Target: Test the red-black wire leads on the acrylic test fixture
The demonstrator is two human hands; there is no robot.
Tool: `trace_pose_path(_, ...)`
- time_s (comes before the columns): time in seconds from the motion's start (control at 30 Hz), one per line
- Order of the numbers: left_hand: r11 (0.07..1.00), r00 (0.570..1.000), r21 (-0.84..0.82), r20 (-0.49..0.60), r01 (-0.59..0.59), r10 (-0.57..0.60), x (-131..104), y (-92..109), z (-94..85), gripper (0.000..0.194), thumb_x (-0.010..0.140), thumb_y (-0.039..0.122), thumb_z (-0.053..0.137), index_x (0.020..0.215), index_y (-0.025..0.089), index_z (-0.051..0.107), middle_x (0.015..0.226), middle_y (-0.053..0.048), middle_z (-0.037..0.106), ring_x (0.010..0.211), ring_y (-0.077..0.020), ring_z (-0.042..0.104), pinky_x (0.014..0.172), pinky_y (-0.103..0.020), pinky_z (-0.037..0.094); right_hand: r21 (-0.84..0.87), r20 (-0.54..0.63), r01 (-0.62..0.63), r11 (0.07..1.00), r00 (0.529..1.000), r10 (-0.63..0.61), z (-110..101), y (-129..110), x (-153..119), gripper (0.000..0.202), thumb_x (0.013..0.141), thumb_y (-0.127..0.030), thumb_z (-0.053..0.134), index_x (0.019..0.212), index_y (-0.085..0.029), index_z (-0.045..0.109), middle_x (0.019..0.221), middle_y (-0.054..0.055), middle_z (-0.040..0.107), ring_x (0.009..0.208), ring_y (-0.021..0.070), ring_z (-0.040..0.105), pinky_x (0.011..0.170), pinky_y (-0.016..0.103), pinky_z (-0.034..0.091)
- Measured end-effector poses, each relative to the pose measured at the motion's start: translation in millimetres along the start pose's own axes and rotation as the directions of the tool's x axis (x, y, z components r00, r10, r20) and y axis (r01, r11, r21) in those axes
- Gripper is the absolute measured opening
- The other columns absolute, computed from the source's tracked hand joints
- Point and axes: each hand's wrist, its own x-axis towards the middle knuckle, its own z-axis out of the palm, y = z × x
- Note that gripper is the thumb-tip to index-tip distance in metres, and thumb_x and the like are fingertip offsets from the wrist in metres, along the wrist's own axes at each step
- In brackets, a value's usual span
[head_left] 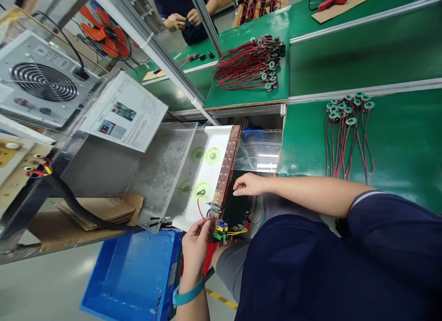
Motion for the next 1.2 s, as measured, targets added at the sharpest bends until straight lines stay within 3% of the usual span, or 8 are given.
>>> trace_pose_path(0.23,0.999,0.998,0.01,0.058,0.033,-0.034,4.3,-4.8,1.6,0.068,0.06,0.066,0.073,0.098,0.009,0.068,0.095,-0.012,0.07,0.085,-0.0173,0.064,0.074,-0.022,0.053,-0.005,0.011,0.017,1.0,1.0,-0.017,1.6,1.0,0.1,0.032,0.079,-0.04,0.073,0.096,-0.012,0.073,0.083,0.005,0.071,0.075,0.0153,0.065,0.071,0.025,0.048)
trace_pose_path(0.63,0.994,0.991,0.054,0.095,-0.095,0.09,7.2,-22.4,5.8,0.054,0.066,0.058,0.069,0.094,0.011,0.065,0.092,-0.009,0.068,0.08,-0.0141,0.062,0.078,-0.022,0.052,0.006,0.042,-0.038,0.999,0.998,0.038,-1.4,-0.3,0.6,0.034,0.078,-0.039,0.074,0.098,-0.012,0.073,0.084,0.006,0.071,0.077,0.016,0.066,0.074,0.026,0.05)
trace_pose_path(0.83,0.966,0.981,0.171,0.063,-0.193,0.185,8.1,-31.7,5.8,0.049,0.074,0.056,0.066,0.094,0.012,0.067,0.084,-0.007,0.067,0.07,-0.0103,0.056,0.065,-0.018,0.046,0.002,0.04,-0.04,0.999,0.998,0.04,-1.3,-0.2,0.2,0.034,0.079,-0.038,0.074,0.099,-0.011,0.073,0.086,0.006,0.072,0.077,0.0155,0.066,0.074,0.025,0.05)
trace_pose_path(1.0,0.941,0.959,0.187,0.035,-0.282,0.28,6.8,-40.9,7.0,0.046,0.08,0.054,0.065,0.097,0.011,0.068,0.08,-0.006,0.065,0.067,-0.0088,0.054,0.063,-0.017,0.045,-0.023,0.056,-0.022,1.0,0.998,0.023,-2.4,-2.1,-1.5,0.037,0.078,-0.04,0.073,0.101,-0.011,0.073,0.087,0.007,0.072,0.079,0.016,0.066,0.074,0.025,0.05)
trace_pose_path(1.2,0.897,0.948,0.311,0.046,-0.314,0.316,5.5,-44.8,4.5,0.042,0.083,0.054,0.06,0.096,0.015,0.068,0.073,-0.002,0.061,0.063,-0.0067,0.05,0.06,-0.015,0.041,-0.023,0.061,-0.015,1.0,0.998,0.016,-2.5,-0.6,-0.6,0.036,0.078,-0.041,0.073,0.1,-0.011,0.073,0.087,0.006,0.072,0.079,0.0159,0.067,0.074,0.025,0.05)
